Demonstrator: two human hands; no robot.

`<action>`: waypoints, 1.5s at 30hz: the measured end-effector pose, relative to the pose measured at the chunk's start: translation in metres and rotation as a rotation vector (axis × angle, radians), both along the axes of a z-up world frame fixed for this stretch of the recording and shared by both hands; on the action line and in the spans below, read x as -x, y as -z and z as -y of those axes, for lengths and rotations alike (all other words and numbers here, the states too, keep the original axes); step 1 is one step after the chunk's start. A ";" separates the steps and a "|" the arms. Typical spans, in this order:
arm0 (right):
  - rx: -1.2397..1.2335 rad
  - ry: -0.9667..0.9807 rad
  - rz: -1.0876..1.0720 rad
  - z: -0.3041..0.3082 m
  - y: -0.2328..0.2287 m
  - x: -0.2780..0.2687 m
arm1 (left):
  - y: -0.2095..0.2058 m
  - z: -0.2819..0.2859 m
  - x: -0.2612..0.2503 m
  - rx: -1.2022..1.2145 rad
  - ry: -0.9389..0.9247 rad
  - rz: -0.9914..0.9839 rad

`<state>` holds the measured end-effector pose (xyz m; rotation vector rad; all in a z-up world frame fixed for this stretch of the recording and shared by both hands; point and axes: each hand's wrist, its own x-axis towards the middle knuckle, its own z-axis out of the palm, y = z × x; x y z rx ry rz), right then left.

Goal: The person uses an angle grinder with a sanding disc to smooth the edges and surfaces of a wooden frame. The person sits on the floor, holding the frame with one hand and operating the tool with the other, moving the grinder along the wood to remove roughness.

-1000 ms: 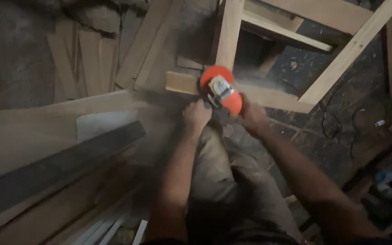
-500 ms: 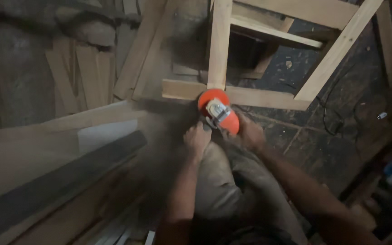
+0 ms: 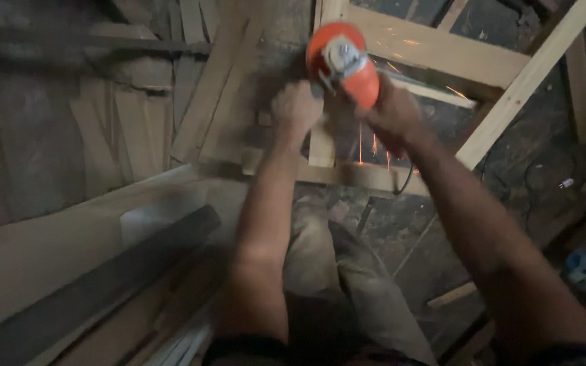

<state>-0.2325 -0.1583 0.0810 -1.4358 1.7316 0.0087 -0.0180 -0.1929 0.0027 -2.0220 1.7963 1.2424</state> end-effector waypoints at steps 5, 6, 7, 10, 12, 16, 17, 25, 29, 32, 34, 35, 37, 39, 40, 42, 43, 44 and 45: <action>0.128 0.059 0.159 0.068 0.027 0.024 | 0.045 0.069 0.007 0.342 -0.015 -0.163; 0.148 0.031 0.156 0.074 0.031 0.026 | 0.048 0.072 0.007 0.300 0.006 -0.139; 0.165 0.002 0.155 0.077 0.035 0.028 | 0.049 0.073 0.006 0.255 0.025 -0.112; 0.166 -0.049 0.106 0.051 0.038 0.019 | 0.039 0.049 0.000 0.100 0.017 -0.045; 0.097 -0.056 0.025 0.022 0.032 0.006 | 0.027 0.018 -0.007 0.030 -0.011 -0.004; 0.030 0.036 0.127 -0.048 0.011 -0.020 | 0.011 -0.061 -0.020 -0.043 -0.037 -0.001; -0.002 0.096 0.207 -0.069 0.006 -0.027 | 0.007 -0.084 -0.025 -0.088 -0.054 -0.005; -0.221 0.076 0.020 -0.201 -0.011 -0.058 | -0.003 -0.235 -0.050 -0.103 -0.003 0.028; -0.144 0.070 0.100 -0.243 -0.030 -0.068 | -0.012 -0.291 -0.055 -0.065 -0.066 0.022; -0.332 0.038 -0.035 -0.266 -0.030 -0.069 | -0.011 -0.321 -0.058 -0.170 -0.036 0.066; -0.189 -0.021 0.012 -0.282 -0.025 -0.062 | -0.013 -0.340 -0.058 -0.151 -0.061 0.021; -0.116 -0.050 0.035 -0.287 -0.019 -0.059 | -0.014 -0.345 -0.058 -0.164 -0.072 0.025; -0.111 -0.054 0.028 -0.292 -0.011 -0.057 | -0.015 -0.349 -0.056 -0.194 -0.095 0.032; -0.098 -0.063 0.030 -0.288 -0.011 -0.058 | -0.014 -0.343 -0.057 -0.205 -0.074 0.054; -0.086 -0.069 0.036 -0.281 -0.013 -0.058 | -0.014 -0.337 -0.057 -0.211 -0.062 0.064; -0.147 -0.067 -0.012 -0.258 -0.017 -0.060 | -0.013 -0.317 -0.055 -0.182 -0.061 0.083; -0.225 -0.058 -0.064 -0.244 -0.018 -0.061 | -0.012 -0.304 -0.053 -0.168 -0.062 0.094; -0.303 -0.049 -0.117 -0.229 -0.018 -0.061 | -0.010 -0.288 -0.051 -0.167 -0.084 0.067; -0.292 -0.063 -0.090 -0.214 -0.018 -0.059 | -0.008 -0.272 -0.050 -0.170 -0.106 0.041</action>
